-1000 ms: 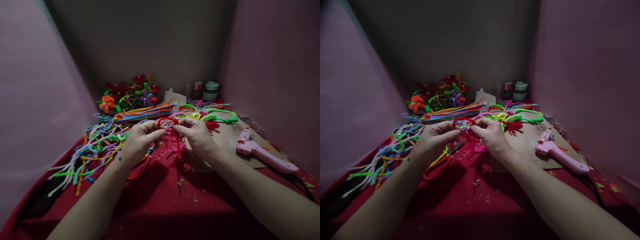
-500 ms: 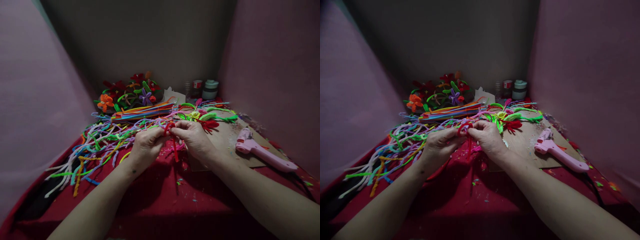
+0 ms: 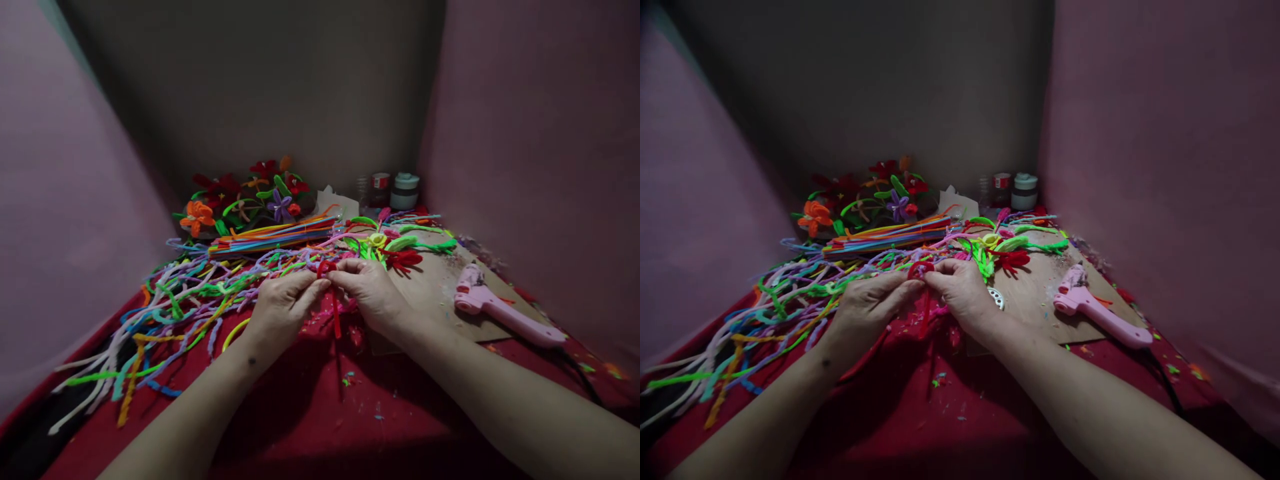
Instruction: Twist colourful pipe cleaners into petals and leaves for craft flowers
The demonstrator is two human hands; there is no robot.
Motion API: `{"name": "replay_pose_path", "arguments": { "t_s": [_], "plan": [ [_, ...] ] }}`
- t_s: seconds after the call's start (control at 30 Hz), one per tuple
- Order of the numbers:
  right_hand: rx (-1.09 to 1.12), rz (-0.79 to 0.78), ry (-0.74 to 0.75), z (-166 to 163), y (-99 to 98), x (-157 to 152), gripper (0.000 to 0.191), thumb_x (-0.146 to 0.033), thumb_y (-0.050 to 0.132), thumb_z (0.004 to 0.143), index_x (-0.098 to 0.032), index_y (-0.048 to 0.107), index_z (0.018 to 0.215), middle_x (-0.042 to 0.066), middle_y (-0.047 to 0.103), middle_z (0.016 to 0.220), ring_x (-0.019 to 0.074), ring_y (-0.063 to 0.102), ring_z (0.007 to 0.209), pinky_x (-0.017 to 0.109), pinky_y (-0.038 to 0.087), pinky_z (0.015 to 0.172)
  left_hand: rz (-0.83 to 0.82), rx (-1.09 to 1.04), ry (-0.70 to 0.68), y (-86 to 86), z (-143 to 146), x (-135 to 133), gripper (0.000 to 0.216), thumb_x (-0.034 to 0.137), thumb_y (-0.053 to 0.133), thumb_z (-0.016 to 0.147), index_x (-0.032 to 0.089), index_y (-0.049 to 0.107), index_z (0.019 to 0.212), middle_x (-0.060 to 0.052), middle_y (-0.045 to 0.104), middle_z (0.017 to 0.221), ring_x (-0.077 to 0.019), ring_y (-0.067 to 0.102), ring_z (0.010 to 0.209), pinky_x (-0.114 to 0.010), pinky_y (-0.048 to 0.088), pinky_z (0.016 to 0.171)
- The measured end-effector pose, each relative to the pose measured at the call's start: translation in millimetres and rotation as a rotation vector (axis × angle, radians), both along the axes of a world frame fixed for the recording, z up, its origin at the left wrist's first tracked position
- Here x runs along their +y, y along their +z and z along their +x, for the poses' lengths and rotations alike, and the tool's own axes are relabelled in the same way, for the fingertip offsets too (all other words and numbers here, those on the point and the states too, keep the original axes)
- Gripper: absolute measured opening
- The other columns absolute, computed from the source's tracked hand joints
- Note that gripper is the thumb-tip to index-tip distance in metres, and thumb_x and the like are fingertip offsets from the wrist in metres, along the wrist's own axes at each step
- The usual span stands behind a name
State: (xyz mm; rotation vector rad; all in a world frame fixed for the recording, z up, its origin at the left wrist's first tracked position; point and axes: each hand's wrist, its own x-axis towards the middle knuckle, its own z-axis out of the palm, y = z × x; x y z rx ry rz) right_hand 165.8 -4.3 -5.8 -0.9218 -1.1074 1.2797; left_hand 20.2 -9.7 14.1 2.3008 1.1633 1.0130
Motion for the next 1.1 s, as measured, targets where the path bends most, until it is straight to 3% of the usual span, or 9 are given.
{"name": "replay_pose_path", "arguments": {
  "t_s": [0.1, 0.27, 0.47, 0.67, 0.77, 0.9, 1.0, 1.1],
  "plan": [
    [-0.011, 0.0, 0.018, 0, 0.8, -1, 0.014, -0.022, 0.059, 0.063, -0.016, 0.05, 0.053, -0.006, 0.044, 0.046, 0.0067, 0.036, 0.043, 0.023, 0.025, 0.044, -0.16, -0.152, -0.018, -1.9, 1, 3, 0.019, 0.029, 0.057, 0.078, 0.016, 0.059, 0.063, 0.005, 0.047, 0.051, -0.0067, 0.041, 0.045, -0.018, 0.033, 0.044],
    [-0.035, 0.005, 0.049, 0, 2.3, -2, 0.019, -0.022, 0.06, 0.063, -0.016, 0.048, 0.05, -0.005, 0.044, 0.044, 0.0064, 0.036, 0.042, 0.022, 0.025, 0.043, -0.21, -0.343, 0.013, -2.6, 4, 3, 0.011, 0.024, 0.067, 0.068, 0.016, 0.059, 0.066, 0.005, 0.048, 0.053, -0.006, 0.042, 0.044, -0.018, 0.035, 0.042],
    [-0.016, -0.005, 0.045, -1, -0.9, -1, 0.014, -0.021, 0.059, 0.062, -0.016, 0.049, 0.053, -0.006, 0.043, 0.046, 0.0065, 0.036, 0.043, 0.022, 0.025, 0.044, -0.387, -0.273, -0.064, 6.3, 3, 0, 0.02, 0.03, 0.054, 0.079, 0.014, 0.059, 0.069, 0.003, 0.053, 0.049, -0.0075, 0.047, 0.042, -0.019, 0.039, 0.044],
    [0.02, 0.007, 0.092, -1, -2.7, -2, 0.011, -0.019, 0.057, 0.062, -0.016, 0.051, 0.054, -0.006, 0.043, 0.047, 0.0063, 0.035, 0.043, 0.022, 0.024, 0.043, -0.366, -0.357, -0.025, 2.1, 1, 6, 0.013, 0.024, 0.065, 0.07, 0.015, 0.055, 0.071, 0.005, 0.051, 0.054, -0.0051, 0.043, 0.044, -0.017, 0.034, 0.041],
    [0.047, 0.0, 0.149, -1, -0.9, -2, 0.012, -0.02, 0.058, 0.063, -0.016, 0.051, 0.053, -0.006, 0.044, 0.046, 0.0065, 0.037, 0.042, 0.022, 0.027, 0.042, -0.481, -0.398, -0.069, 2.5, 0, 7, 0.017, 0.025, 0.064, 0.071, 0.016, 0.054, 0.081, 0.005, 0.053, 0.058, -0.0049, 0.043, 0.043, -0.017, 0.032, 0.038],
    [0.119, -0.074, 0.184, 1, -1.8, 1, 0.012, -0.021, 0.06, 0.062, -0.016, 0.05, 0.056, -0.005, 0.047, 0.047, 0.0069, 0.04, 0.04, 0.022, 0.029, 0.042, -0.572, -0.403, -0.164, 4.8, 1, 7, 0.022, 0.024, 0.059, 0.075, 0.016, 0.05, 0.093, -0.001, 0.061, 0.077, -0.0103, 0.057, 0.059, -0.021, 0.046, 0.05],
    [0.193, -0.113, 0.161, 3, -5.0, 5, 0.013, -0.021, 0.063, 0.06, -0.016, 0.051, 0.059, -0.004, 0.049, 0.05, 0.0067, 0.04, 0.042, 0.022, 0.029, 0.043, -0.553, -0.369, -0.186, 3.5, 3, 8, 0.018, 0.022, 0.059, 0.074, 0.014, 0.051, 0.088, 0.0, 0.061, 0.075, -0.011, 0.059, 0.064, -0.024, 0.049, 0.06],
    [0.254, -0.113, 0.145, 4, -6.7, 8, 0.014, -0.02, 0.064, 0.058, -0.016, 0.051, 0.059, -0.004, 0.05, 0.053, 0.0067, 0.042, 0.045, 0.022, 0.031, 0.045, -0.575, -0.347, -0.189, 1.2, 4, 8, 0.025, 0.022, 0.061, 0.073, 0.015, 0.048, 0.092, 0.002, 0.06, 0.066, -0.011, 0.059, 0.054, -0.024, 0.049, 0.053]
  ]
}}
